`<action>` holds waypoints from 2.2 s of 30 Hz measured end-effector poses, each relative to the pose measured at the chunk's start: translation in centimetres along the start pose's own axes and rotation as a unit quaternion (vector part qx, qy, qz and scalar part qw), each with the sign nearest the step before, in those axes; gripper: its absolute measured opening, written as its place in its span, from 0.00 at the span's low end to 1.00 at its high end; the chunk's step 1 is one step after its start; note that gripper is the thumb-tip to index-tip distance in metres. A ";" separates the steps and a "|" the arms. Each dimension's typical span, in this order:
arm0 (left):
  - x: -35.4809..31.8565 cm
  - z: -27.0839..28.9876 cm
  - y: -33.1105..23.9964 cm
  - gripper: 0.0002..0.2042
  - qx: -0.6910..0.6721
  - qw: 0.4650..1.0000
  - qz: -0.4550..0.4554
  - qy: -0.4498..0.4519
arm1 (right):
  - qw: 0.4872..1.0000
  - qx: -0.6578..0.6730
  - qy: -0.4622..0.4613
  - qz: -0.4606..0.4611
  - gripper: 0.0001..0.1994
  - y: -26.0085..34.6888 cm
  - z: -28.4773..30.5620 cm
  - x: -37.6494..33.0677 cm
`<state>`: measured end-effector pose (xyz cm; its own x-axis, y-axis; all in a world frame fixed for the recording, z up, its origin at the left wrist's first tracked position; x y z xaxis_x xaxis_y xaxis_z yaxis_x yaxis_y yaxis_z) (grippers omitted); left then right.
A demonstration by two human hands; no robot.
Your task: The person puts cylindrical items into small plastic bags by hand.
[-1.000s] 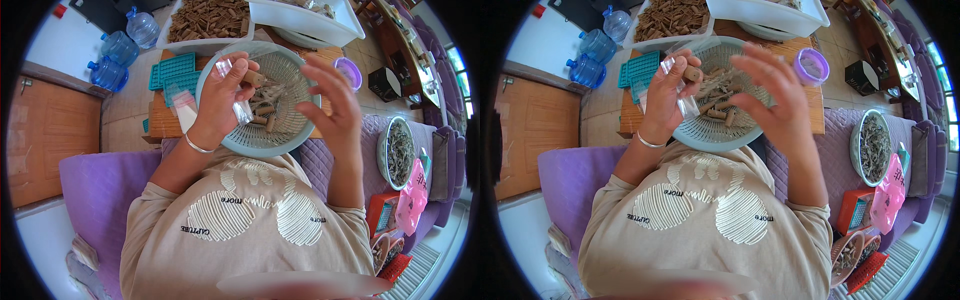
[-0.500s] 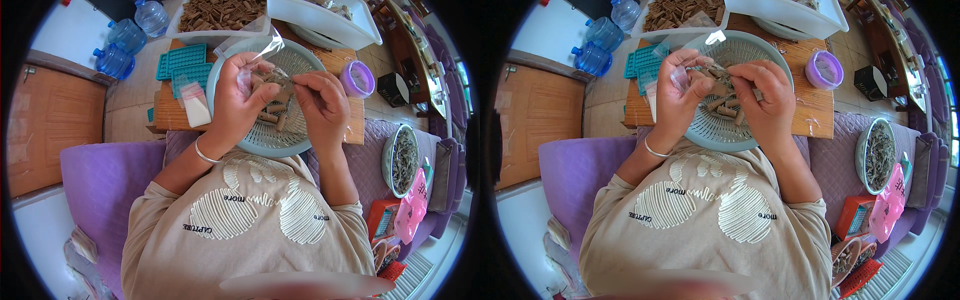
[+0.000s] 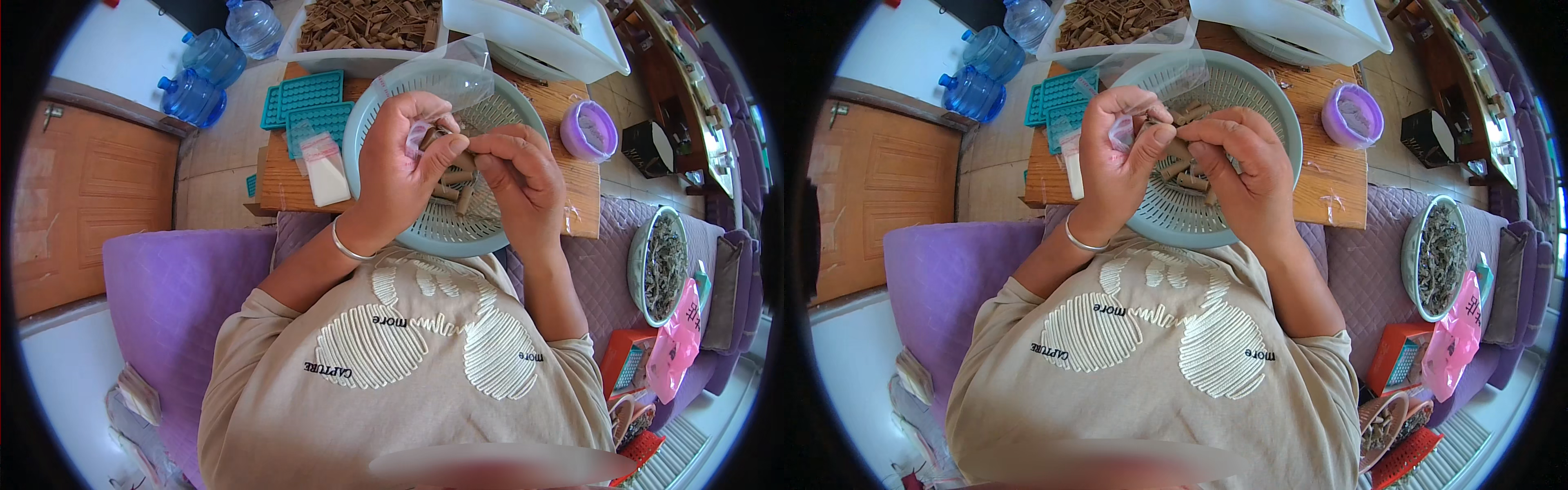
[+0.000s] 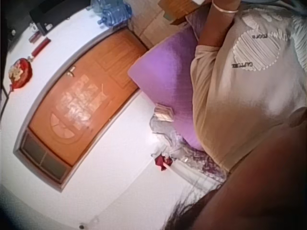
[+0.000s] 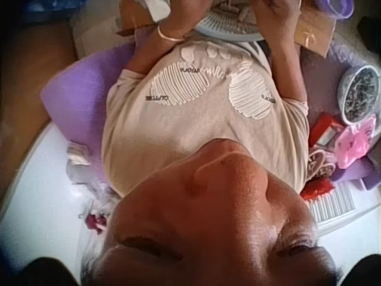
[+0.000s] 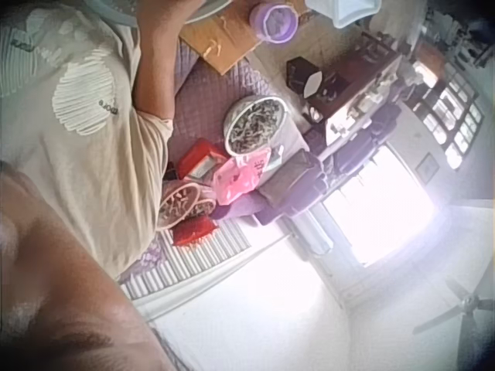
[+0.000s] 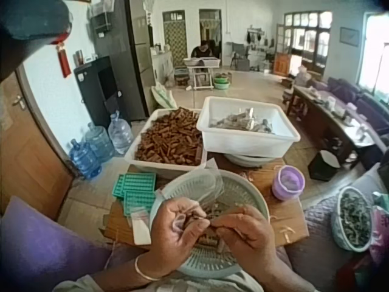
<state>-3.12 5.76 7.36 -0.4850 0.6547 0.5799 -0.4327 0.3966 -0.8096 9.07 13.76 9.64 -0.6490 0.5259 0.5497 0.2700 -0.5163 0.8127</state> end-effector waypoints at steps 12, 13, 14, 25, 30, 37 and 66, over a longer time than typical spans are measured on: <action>0.5 0.0 3.0 0.14 0.247 0.944 0.144 0.162 | 0.988 -0.110 -0.111 0.001 0.10 -0.5 2.5 -1.0; 0.3 -0.8 2.5 0.14 0.337 0.915 0.077 0.210 | 0.981 -0.146 -0.107 0.077 0.10 1.3 2.3 -0.6; 0.1 -1.1 2.3 0.13 0.351 0.906 0.085 0.220 | 0.981 -0.146 -0.104 0.076 0.10 1.6 2.0 -0.1; 0.0 -1.3 -0.5 0.07 0.403 0.898 -0.043 0.171 | 0.955 -0.251 -0.003 0.159 0.12 1.9 -0.5 0.4; 0.1 -1.6 -2.0 0.08 0.397 0.899 -0.109 0.150 | 0.958 -0.245 0.008 0.146 0.11 2.1 -0.7 0.9; -0.2 -0.8 -1.6 0.11 0.414 0.896 -0.132 0.087 | 0.961 -0.242 0.072 0.113 0.11 1.9 -1.5 0.8; 0.0 -0.8 0.1 0.26 0.183 0.962 0.109 0.173 | 0.987 -0.145 0.056 0.035 0.08 0.3 -0.1 1.5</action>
<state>-2.62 6.32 7.23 -0.3410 0.8962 0.2837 -0.6184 0.0135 -0.7857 8.07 14.29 10.73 -0.7154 0.4120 0.5643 0.1126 -0.7291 0.6751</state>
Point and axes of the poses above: each hand's wrist, its own x-axis towards the middle knuckle, its own z-axis out of the back of the hand, y = z × x, the point moved 9 cm from there along x, towards the middle knuckle, and after that the axes turned 8 degrees about x, right-handed, at the moved point
